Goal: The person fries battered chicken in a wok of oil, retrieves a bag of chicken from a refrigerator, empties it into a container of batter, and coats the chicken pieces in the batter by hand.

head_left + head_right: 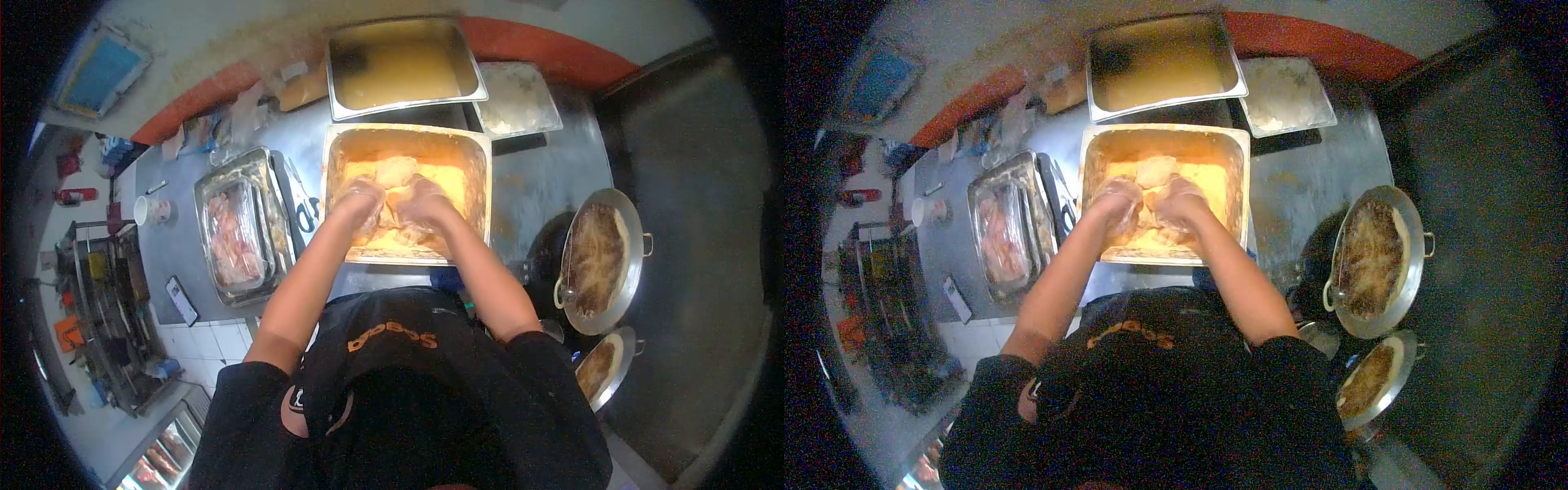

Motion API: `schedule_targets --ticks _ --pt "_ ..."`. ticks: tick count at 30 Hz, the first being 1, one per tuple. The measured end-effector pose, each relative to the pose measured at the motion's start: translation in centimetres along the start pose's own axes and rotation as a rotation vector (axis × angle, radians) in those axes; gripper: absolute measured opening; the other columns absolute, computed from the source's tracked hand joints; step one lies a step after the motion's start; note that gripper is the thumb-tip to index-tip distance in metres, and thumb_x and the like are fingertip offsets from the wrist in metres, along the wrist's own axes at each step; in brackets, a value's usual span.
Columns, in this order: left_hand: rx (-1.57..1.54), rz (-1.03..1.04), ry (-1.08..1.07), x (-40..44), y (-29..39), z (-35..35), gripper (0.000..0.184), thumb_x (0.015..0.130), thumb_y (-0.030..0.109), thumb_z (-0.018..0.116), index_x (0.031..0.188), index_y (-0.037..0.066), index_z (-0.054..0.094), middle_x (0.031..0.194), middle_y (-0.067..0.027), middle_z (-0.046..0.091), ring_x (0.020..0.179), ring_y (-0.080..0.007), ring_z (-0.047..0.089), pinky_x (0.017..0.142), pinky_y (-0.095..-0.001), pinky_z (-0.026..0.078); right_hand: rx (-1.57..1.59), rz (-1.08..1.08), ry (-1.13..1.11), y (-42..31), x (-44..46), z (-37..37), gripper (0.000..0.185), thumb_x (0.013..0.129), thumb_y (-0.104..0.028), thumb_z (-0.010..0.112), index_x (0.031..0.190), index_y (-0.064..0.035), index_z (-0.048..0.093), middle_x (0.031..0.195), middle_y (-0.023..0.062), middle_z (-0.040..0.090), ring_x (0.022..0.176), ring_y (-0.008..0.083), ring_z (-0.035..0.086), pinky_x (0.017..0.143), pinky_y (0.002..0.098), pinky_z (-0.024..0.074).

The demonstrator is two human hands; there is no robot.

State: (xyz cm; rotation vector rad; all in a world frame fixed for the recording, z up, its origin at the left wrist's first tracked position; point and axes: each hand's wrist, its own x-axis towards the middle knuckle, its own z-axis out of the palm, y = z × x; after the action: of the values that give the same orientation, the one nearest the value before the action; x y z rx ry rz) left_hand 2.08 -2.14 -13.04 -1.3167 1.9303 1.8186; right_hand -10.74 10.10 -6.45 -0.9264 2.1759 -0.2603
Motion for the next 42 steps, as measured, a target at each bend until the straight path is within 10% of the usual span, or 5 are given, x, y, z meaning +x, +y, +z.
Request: schedule_targets --ticks 6,16,25,32,42 --pt "-0.380 0.042 0.143 -0.2 -0.8 -0.1 0.019 0.082 0.017 0.057 0.099 0.007 0.058 0.086 -0.0064 0.056 0.073 -0.0167 0.053 0.060 -0.0335 0.043 0.863 -0.162 0.252 1.3 -2.1 -1.6 0.057 0.079 -0.037 0.069 0.122 -0.0021 0.053 0.110 0.0189 0.063 0.100 0.0253 0.061 0.087 0.0346 0.0481" --pt "-0.017 0.262 0.303 8.1 -1.3 2.4 0.020 0.086 0.018 0.057 0.100 0.004 0.060 0.088 -0.0048 0.058 0.076 -0.0163 0.053 0.063 -0.0318 0.045 -0.035 -0.071 0.219 9.2 11.0 5.3 0.024 0.083 -0.016 0.046 0.085 0.0011 0.063 0.090 0.0223 0.063 0.088 0.0299 0.060 0.078 0.0404 0.0468" --pt "-0.644 0.101 0.145 -2.5 5.1 -1.2 0.023 0.086 0.024 0.051 0.097 0.005 0.061 0.083 -0.0093 0.058 0.072 -0.0193 0.054 0.058 -0.0383 0.045 1.352 0.113 0.295 2.9 1.8 -0.6 0.024 0.088 -0.030 0.053 0.089 -0.0075 0.063 0.089 0.0030 0.062 0.082 0.0155 0.055 0.073 0.0334 0.0460" --pt "0.829 0.467 -0.010 -1.5 0.9 0.1 0.055 0.097 0.043 0.030 0.112 -0.002 0.058 0.113 -0.0215 0.061 0.104 -0.0350 0.057 0.093 -0.0441 0.042 0.766 0.017 -0.121 8.0 0.2 3.0 0.030 0.090 -0.026 0.053 0.105 -0.0023 0.063 0.100 0.0060 0.061 0.090 0.0162 0.054 0.079 0.0305 0.0433" --pt "-0.502 0.220 -0.057 -2.9 2.4 0.3 0.041 0.089 0.012 0.055 0.129 0.005 0.050 0.117 -0.0098 0.058 0.101 -0.0174 0.056 0.084 -0.0293 0.048 1.165 0.044 0.142 2.6 -1.6 1.2 0.031 0.092 -0.030 0.051 0.105 -0.0033 0.059 0.097 0.0070 0.057 0.085 0.0163 0.051 0.077 0.0321 0.0425"
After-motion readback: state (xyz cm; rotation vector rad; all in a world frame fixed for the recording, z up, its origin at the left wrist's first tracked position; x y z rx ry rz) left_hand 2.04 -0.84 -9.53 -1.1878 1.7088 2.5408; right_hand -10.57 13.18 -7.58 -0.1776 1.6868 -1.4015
